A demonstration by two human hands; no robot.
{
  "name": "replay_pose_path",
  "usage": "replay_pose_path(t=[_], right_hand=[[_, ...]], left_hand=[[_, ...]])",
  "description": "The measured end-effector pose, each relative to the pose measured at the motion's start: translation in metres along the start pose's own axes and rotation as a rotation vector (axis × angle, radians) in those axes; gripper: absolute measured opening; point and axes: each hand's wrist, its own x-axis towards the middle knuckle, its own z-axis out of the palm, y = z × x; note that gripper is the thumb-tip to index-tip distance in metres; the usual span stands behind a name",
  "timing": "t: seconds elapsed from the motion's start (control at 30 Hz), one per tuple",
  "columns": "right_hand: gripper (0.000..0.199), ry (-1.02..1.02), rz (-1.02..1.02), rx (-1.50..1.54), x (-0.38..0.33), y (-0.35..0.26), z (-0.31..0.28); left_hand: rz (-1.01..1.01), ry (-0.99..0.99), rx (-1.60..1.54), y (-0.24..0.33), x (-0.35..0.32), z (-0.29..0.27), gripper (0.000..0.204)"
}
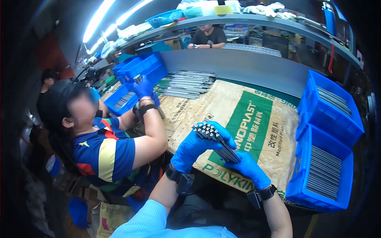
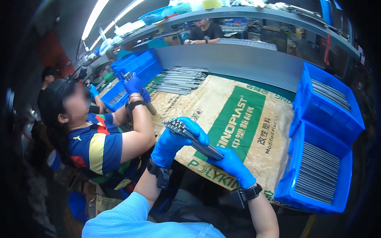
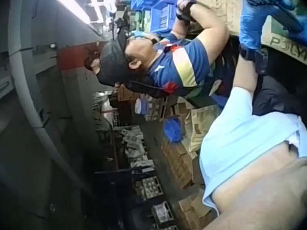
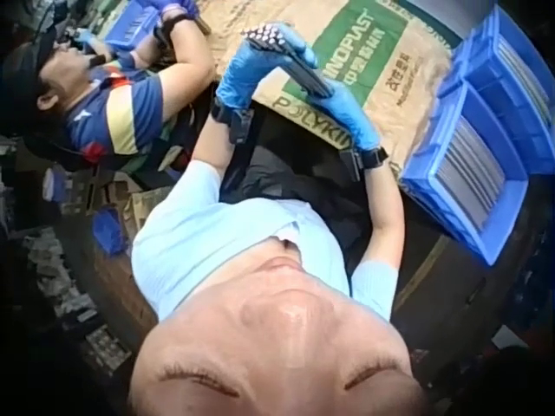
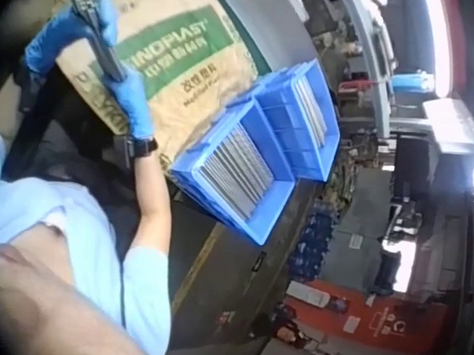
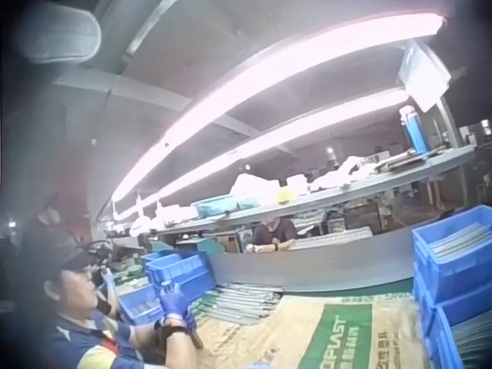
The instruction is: The person gathers metal rods from a pile, aligns them into a bundle by hand, and places the bundle into a blue plastic bin.
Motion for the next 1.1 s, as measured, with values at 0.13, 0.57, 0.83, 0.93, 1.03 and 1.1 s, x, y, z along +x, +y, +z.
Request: replay_pose_path(t=[0.13,0.57,0.83,0.93,1.03,1.1], right_hand=[[0.029,0.048,-0.009,-0.092,0.000,-0.006,0.004],[0.033,0.010,0.070,-0.131,0.000,-0.013,0.002],[0.031,0.036,0.050,-0.060,0.002,-0.008,0.000],[0.029,0.063,0.004,-0.027,0.004,-0.002,0.001],[0.030,0.066,0.012,-0.008,0.005,-0.004,0.001],[0.029,0.063,0.013,-0.008,0.005,-0.005,0.003]], left_hand=[[0.027,-0.040,-0.066,-0.001,-0.005,-0.007,0.024],[0.067,-0.116,-0.090,-0.007,0.001,-0.016,0.024],[0.032,-0.137,-0.105,-0.007,0.009,-0.019,0.030],[0.022,-0.125,-0.118,-0.010,0.011,-0.021,0.031],[0.038,-0.072,-0.042,-0.010,0.012,-0.022,0.025],[0.033,-0.070,-0.041,-0.011,0.011,-0.024,0.024]])
